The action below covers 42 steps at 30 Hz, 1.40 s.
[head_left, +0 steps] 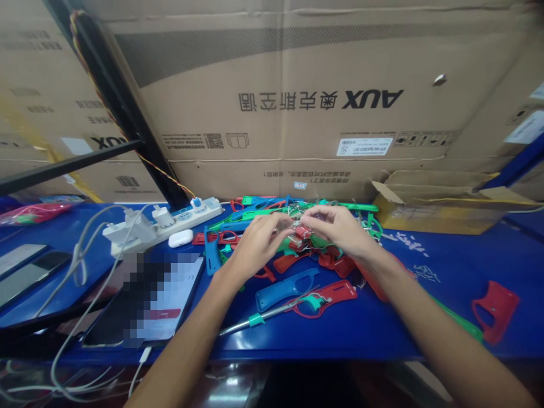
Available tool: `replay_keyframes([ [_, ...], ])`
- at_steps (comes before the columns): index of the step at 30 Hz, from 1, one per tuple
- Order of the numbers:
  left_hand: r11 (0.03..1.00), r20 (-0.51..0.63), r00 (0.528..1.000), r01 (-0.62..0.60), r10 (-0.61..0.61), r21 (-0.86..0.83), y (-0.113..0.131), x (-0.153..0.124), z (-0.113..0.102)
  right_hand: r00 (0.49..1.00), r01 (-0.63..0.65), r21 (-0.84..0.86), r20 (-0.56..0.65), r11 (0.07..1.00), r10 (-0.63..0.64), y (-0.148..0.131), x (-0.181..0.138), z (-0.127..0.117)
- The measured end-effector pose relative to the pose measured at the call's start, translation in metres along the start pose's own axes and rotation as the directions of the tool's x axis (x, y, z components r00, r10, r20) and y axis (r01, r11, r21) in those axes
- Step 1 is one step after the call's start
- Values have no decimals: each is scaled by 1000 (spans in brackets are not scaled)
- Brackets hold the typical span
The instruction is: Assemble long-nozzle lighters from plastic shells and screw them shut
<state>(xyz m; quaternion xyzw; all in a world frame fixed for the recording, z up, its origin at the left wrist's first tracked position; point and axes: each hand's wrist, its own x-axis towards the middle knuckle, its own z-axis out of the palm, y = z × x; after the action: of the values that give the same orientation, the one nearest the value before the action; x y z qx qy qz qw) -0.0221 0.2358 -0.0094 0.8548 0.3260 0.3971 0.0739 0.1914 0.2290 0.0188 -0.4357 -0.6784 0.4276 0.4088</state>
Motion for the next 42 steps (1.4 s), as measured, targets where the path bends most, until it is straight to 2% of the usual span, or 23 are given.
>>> replay_keyframes([
  [7, 999, -78, 996, -47, 47, 10, -3, 0, 1, 1000, 16, 103, -29, 995, -13, -1, -4, 8],
  [15, 998, -78, 995, -57, 60, 33, -9, -2, 3, 999, 33, 170, -20, 985, -30, 1, -3, 11],
  [22, 988, -112, 982, -152, 153, 11, -16, -1, 3, 999, 51, 225, 6, 973, -54, -3, -9, 23],
  [27, 994, -183, 977, -107, 106, 5, -17, -1, 1, 989, 84, 325, -141, 942, -40, -2, -10, 30],
  [29, 994, -181, 977, -110, 109, 4, -15, -1, 1, 985, 83, 330, -168, 941, -28, -1, -8, 28],
  [34, 988, -153, 976, -154, 154, 10, -13, -1, 2, 990, 71, 312, -140, 948, -28, 0, -6, 25],
  [42, 982, -198, 966, -182, 169, -49, -14, 0, 1, 991, 83, 318, -125, 944, -46, 0, -7, 28],
])
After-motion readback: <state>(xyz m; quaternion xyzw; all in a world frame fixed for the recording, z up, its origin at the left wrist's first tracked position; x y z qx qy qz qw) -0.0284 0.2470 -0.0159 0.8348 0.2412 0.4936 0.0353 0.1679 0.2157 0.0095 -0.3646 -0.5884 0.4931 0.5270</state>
